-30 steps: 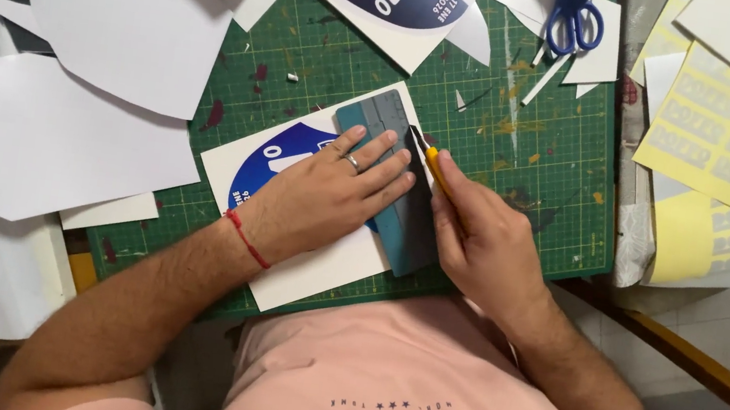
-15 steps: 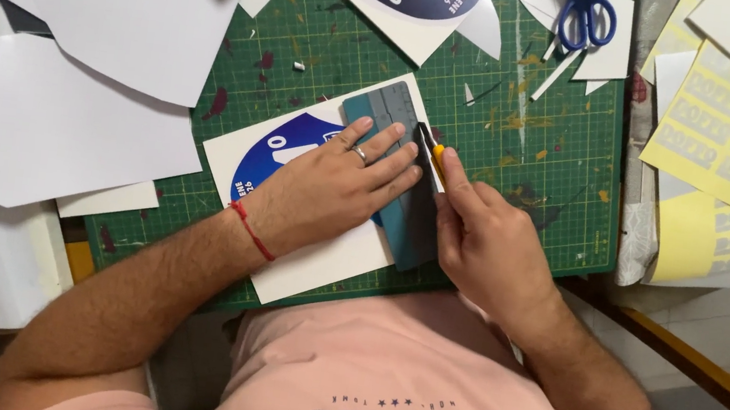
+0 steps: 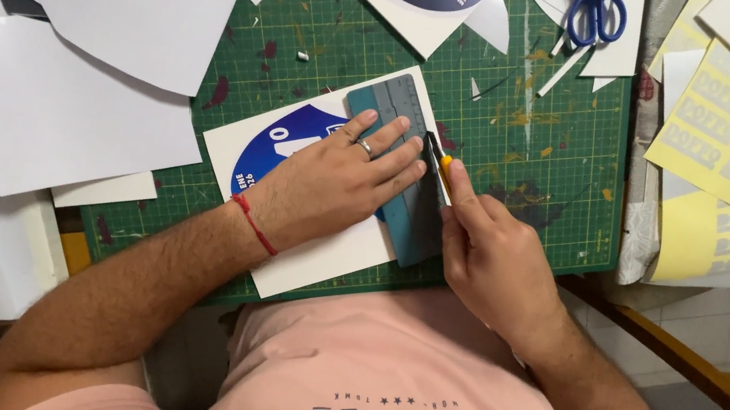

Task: The person uses a ruler and a utility knife to cut straight edges on a printed paper design. They then switch to a craft knife to carefully cut along the curved outline of the design, removing excess paper. Finally, they use a white pen to touch up or mark a small area on the cut-out design.

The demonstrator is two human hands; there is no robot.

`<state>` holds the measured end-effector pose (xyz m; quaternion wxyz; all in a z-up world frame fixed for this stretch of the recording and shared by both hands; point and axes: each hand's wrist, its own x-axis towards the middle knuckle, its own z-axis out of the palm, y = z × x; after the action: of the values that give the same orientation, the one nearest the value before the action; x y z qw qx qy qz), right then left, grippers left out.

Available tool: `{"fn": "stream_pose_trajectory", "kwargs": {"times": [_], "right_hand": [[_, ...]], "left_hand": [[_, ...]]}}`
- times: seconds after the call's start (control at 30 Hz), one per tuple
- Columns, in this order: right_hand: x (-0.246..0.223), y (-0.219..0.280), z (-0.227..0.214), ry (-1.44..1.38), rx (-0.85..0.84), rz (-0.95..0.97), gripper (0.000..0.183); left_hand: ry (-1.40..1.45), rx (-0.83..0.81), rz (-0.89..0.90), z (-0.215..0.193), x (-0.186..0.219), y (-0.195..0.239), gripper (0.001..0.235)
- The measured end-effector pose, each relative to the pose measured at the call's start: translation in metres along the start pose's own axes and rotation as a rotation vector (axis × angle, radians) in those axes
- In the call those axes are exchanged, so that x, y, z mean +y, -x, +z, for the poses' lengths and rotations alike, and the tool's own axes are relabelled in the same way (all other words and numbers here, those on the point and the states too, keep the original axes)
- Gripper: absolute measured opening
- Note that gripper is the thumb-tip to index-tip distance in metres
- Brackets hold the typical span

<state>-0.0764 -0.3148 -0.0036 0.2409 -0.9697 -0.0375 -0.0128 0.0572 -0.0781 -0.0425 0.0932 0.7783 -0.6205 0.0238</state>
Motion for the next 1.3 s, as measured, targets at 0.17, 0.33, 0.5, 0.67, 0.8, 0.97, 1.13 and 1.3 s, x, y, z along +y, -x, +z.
{"fn": "stream_pose_trajectory", "kwargs": {"times": [0.17,0.33,0.5,0.67,0.8,0.97,1.13,1.3], "right_hand": [[-0.002,0.011,-0.005,0.005,-0.004,0.004,0.057],[-0.001,0.027,-0.007,0.074,-0.029,0.004,0.060],[0.004,0.047,-0.005,0.089,-0.033,-0.004,0.064],[-0.001,0.057,-0.014,0.065,-0.055,0.024,0.062],[0.005,0.070,-0.019,0.102,-0.086,-0.002,0.064],[0.010,0.082,-0.022,0.001,-0.261,0.043,0.074],[0.000,0.066,-0.044,0.036,-0.263,0.088,0.071],[0.003,0.021,-0.040,-0.035,-0.015,-0.060,0.059]], "left_hand": [[0.000,-0.017,0.003,-0.003,0.000,-0.001,0.052],[-0.004,-0.037,0.000,-0.004,0.000,-0.001,0.052],[0.004,-0.023,0.007,-0.003,-0.001,-0.001,0.051],[-0.001,-0.022,0.010,-0.004,0.000,-0.001,0.050],[-0.010,-0.021,-0.001,-0.004,0.002,0.000,0.049],[-0.190,-0.020,0.032,0.011,-0.002,0.002,0.052],[-0.188,-0.032,0.039,0.009,-0.002,0.002,0.053],[-0.195,-0.050,0.047,0.007,-0.003,0.000,0.054]]}}
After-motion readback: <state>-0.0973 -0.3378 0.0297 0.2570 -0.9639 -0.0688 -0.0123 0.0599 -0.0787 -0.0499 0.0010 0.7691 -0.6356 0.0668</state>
